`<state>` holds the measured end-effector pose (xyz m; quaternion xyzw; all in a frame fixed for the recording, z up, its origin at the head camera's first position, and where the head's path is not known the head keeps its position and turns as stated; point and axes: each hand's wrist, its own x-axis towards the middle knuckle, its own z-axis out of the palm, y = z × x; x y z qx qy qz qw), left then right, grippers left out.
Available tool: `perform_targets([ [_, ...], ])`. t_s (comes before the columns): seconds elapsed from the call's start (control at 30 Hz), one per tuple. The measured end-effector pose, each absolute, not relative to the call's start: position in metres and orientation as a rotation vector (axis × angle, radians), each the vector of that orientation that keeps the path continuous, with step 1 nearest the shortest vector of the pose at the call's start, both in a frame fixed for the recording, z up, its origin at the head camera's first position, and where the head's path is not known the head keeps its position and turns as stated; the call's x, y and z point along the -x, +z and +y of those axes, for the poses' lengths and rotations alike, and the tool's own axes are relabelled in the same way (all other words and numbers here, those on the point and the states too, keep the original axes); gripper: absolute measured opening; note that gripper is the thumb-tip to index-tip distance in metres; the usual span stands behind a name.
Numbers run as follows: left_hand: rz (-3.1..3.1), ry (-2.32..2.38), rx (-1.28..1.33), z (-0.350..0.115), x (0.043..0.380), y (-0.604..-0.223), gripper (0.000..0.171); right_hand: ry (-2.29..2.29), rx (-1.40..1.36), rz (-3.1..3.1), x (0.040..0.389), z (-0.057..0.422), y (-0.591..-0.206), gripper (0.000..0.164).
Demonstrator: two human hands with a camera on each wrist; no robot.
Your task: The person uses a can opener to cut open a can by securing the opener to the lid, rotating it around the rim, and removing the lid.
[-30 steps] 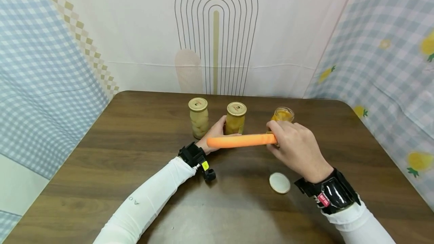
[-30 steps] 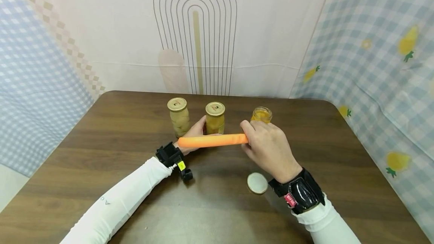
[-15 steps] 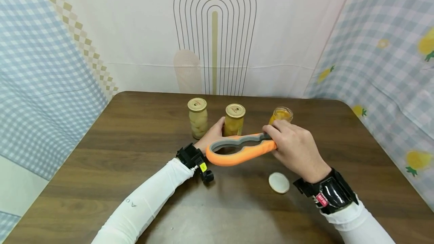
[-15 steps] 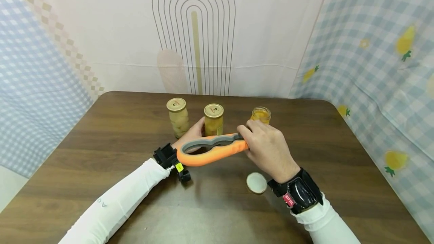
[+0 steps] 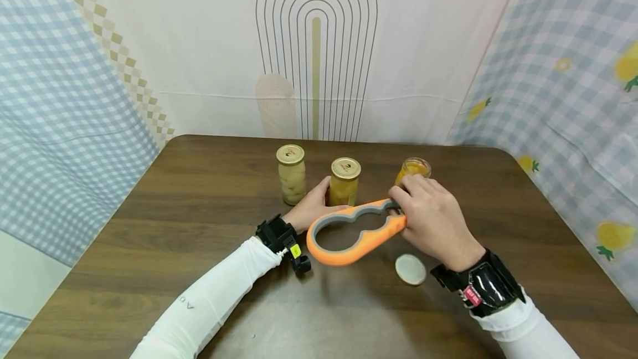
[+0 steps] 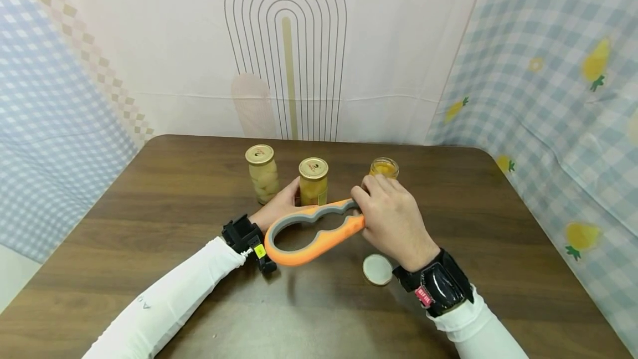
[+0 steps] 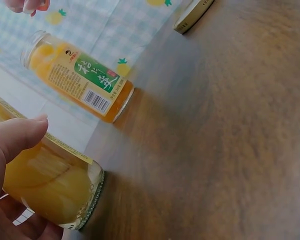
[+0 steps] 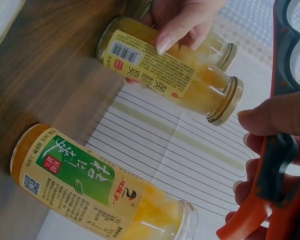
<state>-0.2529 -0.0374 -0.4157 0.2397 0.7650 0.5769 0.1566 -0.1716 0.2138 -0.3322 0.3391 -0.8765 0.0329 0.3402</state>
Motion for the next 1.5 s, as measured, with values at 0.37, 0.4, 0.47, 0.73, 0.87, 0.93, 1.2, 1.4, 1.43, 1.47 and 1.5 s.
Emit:
perform_targets([
  [0.37, 2.129, 1.715, -0.744, -0.04, 0.25, -0.419, 0.061, 0.048, -0.916, -2.325, 0.168, 0.213, -0.337, 0.027],
  [0.4, 2.126, 1.715, -0.74, -0.039, 0.25, -0.419, 0.062, 0.046, -0.914, -2.325, 0.168, 0.213, -0.337, 0.027],
  [0.47, 2.127, 1.716, -0.728, -0.039, 0.25, -0.418, 0.064, 0.037, -0.913, -2.323, 0.168, 0.213, -0.337, 0.028],
  [0.73, 2.151, 1.695, -0.744, -0.04, 0.251, -0.419, 0.061, 0.03, -0.912, -2.308, 0.169, 0.212, -0.336, 0.02],
  [0.87, 2.191, 1.654, -0.758, -0.04, 0.248, -0.418, 0.059, 0.048, -0.916, -2.308, 0.17, 0.212, -0.335, 0.018],
  [0.93, 2.219, 1.631, -0.75, -0.04, 0.247, -0.417, 0.059, 0.052, -0.914, -2.306, 0.17, 0.212, -0.335, 0.016],
  [1.2, 2.241, 1.608, -0.736, -0.04, 0.246, -0.417, 0.061, 0.049, -0.917, -2.311, 0.17, 0.212, -0.334, 0.017],
  [1.4, 2.189, 1.631, -0.777, -0.042, 0.244, -0.417, 0.061, 0.046, -0.911, -2.324, 0.17, 0.212, -0.333, 0.022],
  [1.43, 2.186, 1.632, -0.782, -0.043, 0.243, -0.417, 0.06, 0.045, -0.91, -2.324, 0.17, 0.212, -0.333, 0.022],
  [1.47, 2.181, 1.637, -0.786, -0.043, 0.243, -0.416, 0.06, 0.043, -0.909, -2.326, 0.17, 0.212, -0.333, 0.022],
  [1.5, 2.185, 1.635, -0.785, -0.043, 0.242, -0.416, 0.059, 0.039, -0.908, -2.327, 0.17, 0.212, -0.332, 0.022],
])
